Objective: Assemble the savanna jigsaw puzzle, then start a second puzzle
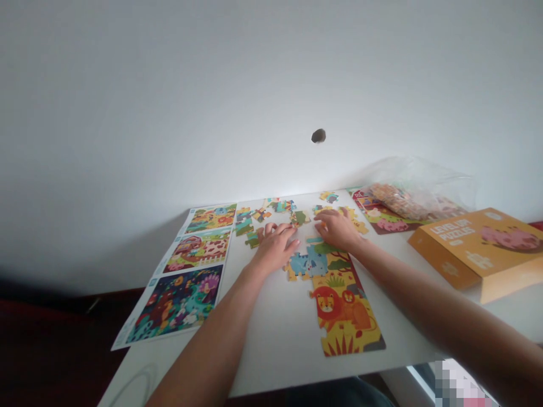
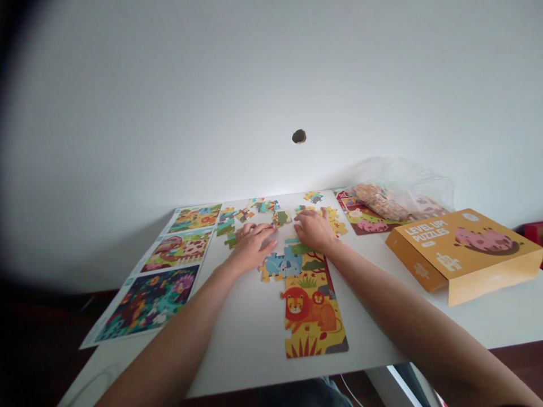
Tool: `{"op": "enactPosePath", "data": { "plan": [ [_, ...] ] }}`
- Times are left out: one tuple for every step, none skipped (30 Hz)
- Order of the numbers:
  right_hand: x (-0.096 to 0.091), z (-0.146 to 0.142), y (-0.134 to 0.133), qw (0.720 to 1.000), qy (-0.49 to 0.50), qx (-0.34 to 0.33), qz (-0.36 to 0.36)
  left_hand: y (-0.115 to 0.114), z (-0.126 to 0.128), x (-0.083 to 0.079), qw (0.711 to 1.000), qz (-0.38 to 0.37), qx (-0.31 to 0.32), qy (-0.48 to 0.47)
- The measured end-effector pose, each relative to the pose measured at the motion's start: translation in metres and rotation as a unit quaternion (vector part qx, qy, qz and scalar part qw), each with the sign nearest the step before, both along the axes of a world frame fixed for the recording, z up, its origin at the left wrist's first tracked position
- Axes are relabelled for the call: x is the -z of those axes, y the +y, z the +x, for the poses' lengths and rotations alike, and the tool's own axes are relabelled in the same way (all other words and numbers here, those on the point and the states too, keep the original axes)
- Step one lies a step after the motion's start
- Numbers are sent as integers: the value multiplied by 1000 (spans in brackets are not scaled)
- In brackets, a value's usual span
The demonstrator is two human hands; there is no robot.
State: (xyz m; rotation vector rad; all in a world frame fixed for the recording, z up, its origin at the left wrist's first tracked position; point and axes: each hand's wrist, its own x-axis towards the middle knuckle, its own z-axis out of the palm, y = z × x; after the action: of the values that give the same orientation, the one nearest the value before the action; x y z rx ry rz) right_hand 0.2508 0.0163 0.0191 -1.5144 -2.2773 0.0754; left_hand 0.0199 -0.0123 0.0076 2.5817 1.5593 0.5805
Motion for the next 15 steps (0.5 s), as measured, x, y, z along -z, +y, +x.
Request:
{"op": "enactPosePath", "data": {
  "plan": [
    [-2,-4,8,1000,8,1,-6,0,0,0,1000,-4,12,3],
    [-3,-10,18,1000,11,2,-16,0,0,-1,1000,-10,24,6],
    [-5,-16,29,1000,10,8,-28,0,0,-1,999,-16,34,9],
    [-5,-23,41,999,4,17,-42,0,-1,-1,999,-23,42,12],
    [-6,-30,53,998,-6,25,-63,0,-1,0,999,-29,43,14],
    [-6,-38,65,997,-12,21,-78,0,-2,1,999,-32,41,16],
    [-6,-45,76,996,-17,15,-89,0,-2,2,999,-33,38,17],
    [-6,-52,85,995,-23,9,-100,0,-3,3,999,-31,35,17],
    [-7,-58,94,994,-30,4,-110,0,-3,4,999,-28,34,17],
    [-7,-64,101,992,-36,1,-117,0,-3,5,999,-24,32,18],
    [-8,-69,106,992,-42,-1,-121,0,-3,6,999,-20,31,19],
    [-9,-73,111,991,-47,-2,-124,0,-3,6,999,-15,29,20],
    [-10,-76,114,991,-51,-3,-125,-1,-3,7,999,-10,25,22],
    [-12,-79,117,991,-55,-3,-125,-1,-2,7,999,-6,21,23],
    [-13,-81,119,990,-58,-1,-126,-2,-2,7,1000,-3,18,24]
  ]
}}
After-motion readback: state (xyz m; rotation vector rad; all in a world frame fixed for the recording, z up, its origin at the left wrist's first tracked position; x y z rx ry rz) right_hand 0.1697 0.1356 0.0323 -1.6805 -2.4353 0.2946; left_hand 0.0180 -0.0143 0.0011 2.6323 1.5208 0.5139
